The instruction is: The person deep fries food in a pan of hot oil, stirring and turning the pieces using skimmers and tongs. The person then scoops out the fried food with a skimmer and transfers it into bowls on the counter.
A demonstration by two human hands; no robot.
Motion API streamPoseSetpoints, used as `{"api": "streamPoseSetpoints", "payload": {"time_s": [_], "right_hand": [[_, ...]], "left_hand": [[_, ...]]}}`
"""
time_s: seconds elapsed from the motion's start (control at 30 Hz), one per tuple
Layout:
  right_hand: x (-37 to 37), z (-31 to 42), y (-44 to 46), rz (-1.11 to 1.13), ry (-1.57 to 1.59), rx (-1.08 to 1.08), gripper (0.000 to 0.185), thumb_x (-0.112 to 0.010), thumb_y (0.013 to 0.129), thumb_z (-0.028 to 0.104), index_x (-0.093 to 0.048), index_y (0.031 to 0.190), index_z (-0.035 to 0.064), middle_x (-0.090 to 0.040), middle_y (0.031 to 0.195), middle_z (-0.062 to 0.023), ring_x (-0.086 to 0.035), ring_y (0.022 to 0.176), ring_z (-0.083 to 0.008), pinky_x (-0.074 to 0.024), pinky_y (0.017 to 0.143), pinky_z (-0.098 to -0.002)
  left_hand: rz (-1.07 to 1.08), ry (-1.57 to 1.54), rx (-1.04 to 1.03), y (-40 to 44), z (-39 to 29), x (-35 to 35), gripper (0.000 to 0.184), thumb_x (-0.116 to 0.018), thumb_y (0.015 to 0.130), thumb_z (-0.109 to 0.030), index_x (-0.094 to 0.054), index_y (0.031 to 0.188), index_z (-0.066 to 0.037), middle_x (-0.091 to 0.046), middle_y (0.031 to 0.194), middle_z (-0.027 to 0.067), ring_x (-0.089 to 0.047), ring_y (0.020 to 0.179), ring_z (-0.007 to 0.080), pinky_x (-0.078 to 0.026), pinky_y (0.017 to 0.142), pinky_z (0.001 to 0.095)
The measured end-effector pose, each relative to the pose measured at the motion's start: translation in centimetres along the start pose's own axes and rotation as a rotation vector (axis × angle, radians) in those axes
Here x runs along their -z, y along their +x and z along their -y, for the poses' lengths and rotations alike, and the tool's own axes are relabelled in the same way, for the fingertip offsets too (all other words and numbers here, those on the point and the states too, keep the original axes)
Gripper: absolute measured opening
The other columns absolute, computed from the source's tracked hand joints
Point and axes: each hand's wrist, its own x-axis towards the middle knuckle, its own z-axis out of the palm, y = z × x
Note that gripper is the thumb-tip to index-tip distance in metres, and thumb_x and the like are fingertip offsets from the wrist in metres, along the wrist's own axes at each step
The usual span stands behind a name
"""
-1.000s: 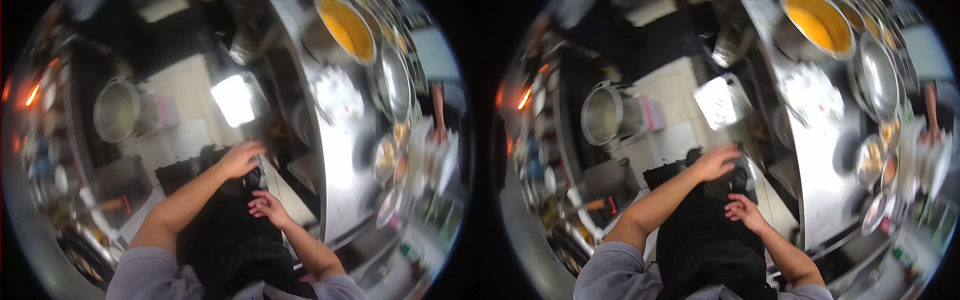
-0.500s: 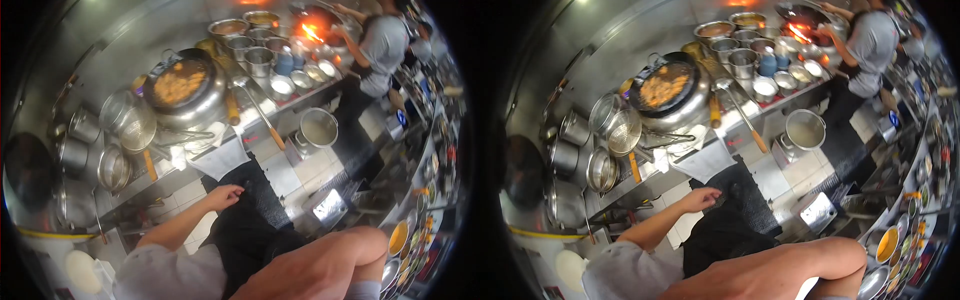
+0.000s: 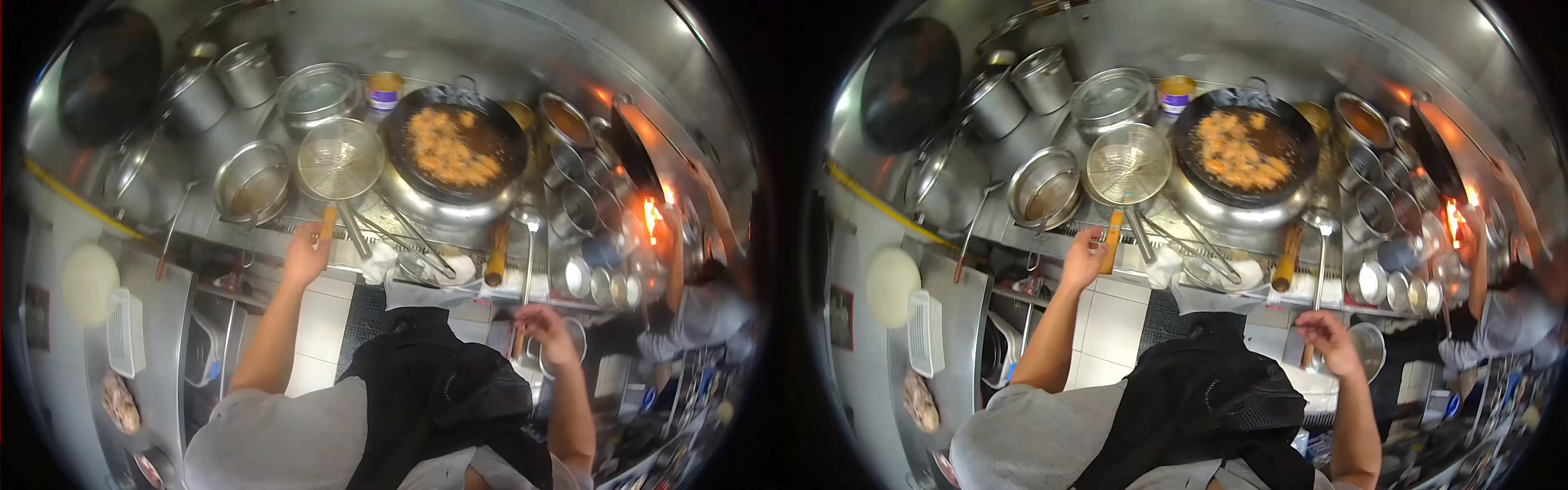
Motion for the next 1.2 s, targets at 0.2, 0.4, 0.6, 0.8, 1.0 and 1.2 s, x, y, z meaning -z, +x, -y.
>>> {"api": "streamPoseSetpoints", "payload": {"time_s": [0.2,0.4,0.6,0.8,1.0,1.2], "right_hand": [[-2.6,-2.6,11.9,0.372,-0.278,-0.104,0.037,-0.054,0.092,-0.003,-0.056,0.128,0.0054,-0.065,0.117,-0.0079,-0.066,0.1,-0.0174,-0.0526,0.083,-0.0322],[-9.8,13.6,17.5,0.763,-0.931,0.454,0.038,-0.061,0.092,0.012,-0.056,0.13,0.0086,-0.064,0.116,-0.0116,-0.066,0.099,-0.0282,-0.0527,0.087,-0.0389],[-16.4,22.7,19.0,1.046,-0.394,0.451,0.055,-0.059,0.098,0.023,-0.037,0.148,0.0148,-0.064,0.109,-0.0088,-0.068,0.09,-0.0215,-0.055,0.073,-0.0343],[-36.8,14.6,25.0,1.071,-0.349,-0.001,0.071,-0.051,0.101,0.045,-0.012,0.159,0.0298,-0.055,0.136,-0.0193,-0.069,0.077,-0.0284,-0.058,0.052,-0.039],[-48.3,6.9,29.1,1.014,-0.379,-0.174,0.06,-0.057,0.097,0.049,-0.04,0.144,0.0179,-0.061,0.125,-0.0202,-0.069,0.072,-0.0325,-0.0592,0.053,-0.044],[-49.2,4.4,31.0,0.598,-0.088,-0.166,0.009,-0.055,0.083,-0.004,-0.061,0.083,0.003,-0.058,0.07,-0.0095,-0.062,0.051,-0.0243,-0.0515,0.041,-0.0344]], "left_hand": [[0.111,-0.203,0.489,2.4,12.2,-8.6,0.054,-0.07,0.088,-0.019,-0.047,0.133,-0.001,-0.064,0.079,0.0104,-0.063,0.065,0.0194,-0.053,0.061,0.033],[0.344,-0.976,0.674,2.5,4.5,-5.8,0.027,-0.06,0.098,-0.014,-0.047,0.12,-0.008,-0.057,0.076,0.0037,-0.053,0.055,0.0121,-0.046,0.048,0.0272],[0.269,-1.143,0.613,1.1,-2.5,-4.8,0.03,-0.057,0.096,-0.009,-0.046,0.123,-0.008,-0.058,0.082,0.0054,-0.055,0.061,0.0136,-0.047,0.053,0.0291],[0.13,-1.452,0.253,-1.7,1.1,-4.9,0.06,-0.053,0.102,-0.034,-0.031,0.151,-0.007,-0.062,0.118,0.0089,-0.063,0.1,0.018,-0.055,0.076,0.0305],[-0.037,-1.371,0.379,-2.5,1.0,-8.4,0.05,-0.055,0.1,-0.03,-0.043,0.143,-0.008,-0.063,0.103,0.0015,-0.055,0.058,0.0093,-0.046,0.05,0.024],[0.074,-1.371,0.444,-5.5,3.6,-5.9,0.019,-0.059,0.095,-0.011,-0.056,0.111,-0.002,-0.061,0.085,0.0074,-0.054,0.054,0.0151,-0.045,0.049,0.0286]]}}
